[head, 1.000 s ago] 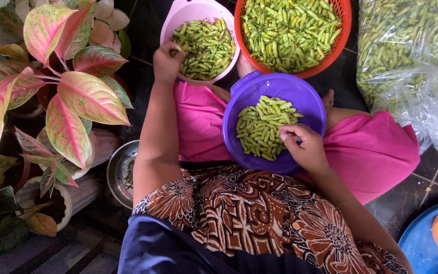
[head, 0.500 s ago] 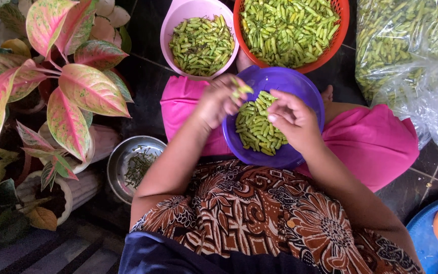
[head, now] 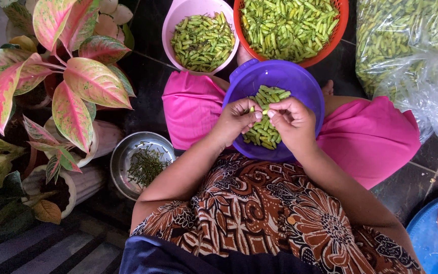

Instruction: A person is sitting on the floor, snapping and peeling green legumes into a purple bowl.

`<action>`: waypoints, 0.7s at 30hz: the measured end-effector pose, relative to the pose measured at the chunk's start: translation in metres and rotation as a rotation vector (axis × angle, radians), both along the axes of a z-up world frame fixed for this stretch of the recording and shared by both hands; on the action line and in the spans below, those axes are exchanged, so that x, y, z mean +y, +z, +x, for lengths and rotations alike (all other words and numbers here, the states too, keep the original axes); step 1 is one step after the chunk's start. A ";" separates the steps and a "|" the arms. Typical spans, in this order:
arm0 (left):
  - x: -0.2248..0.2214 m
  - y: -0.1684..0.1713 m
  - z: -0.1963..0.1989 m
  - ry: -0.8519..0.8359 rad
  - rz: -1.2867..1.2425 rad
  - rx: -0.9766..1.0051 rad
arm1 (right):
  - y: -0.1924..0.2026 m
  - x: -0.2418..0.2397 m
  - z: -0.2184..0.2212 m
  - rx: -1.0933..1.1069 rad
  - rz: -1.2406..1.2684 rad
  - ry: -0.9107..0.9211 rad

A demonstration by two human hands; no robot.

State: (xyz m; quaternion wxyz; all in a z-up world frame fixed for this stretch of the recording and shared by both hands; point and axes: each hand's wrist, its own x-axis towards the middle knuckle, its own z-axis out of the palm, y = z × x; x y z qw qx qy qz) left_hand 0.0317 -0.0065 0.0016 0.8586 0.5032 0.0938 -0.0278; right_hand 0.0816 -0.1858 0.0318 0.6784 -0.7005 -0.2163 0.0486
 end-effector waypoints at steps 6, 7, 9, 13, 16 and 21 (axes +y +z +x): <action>-0.008 0.002 -0.003 0.041 0.582 -0.072 | 0.014 0.001 -0.002 -0.743 -0.431 0.045; -0.011 -0.009 -0.002 0.041 0.582 -0.072 | 0.007 -0.005 -0.003 -0.743 -0.431 0.045; -0.017 -0.032 0.002 0.072 -0.167 0.175 | -0.007 -0.016 -0.002 -0.009 -0.058 0.048; -0.007 -0.023 -0.003 -0.015 -0.520 0.133 | -0.013 -0.037 0.025 0.721 0.553 0.187; -0.008 -0.032 -0.005 -0.021 -0.673 0.079 | -0.010 -0.036 0.021 0.837 0.606 0.228; -0.015 -0.028 -0.004 -0.002 -0.789 -0.027 | -0.004 -0.013 0.006 0.636 0.426 0.151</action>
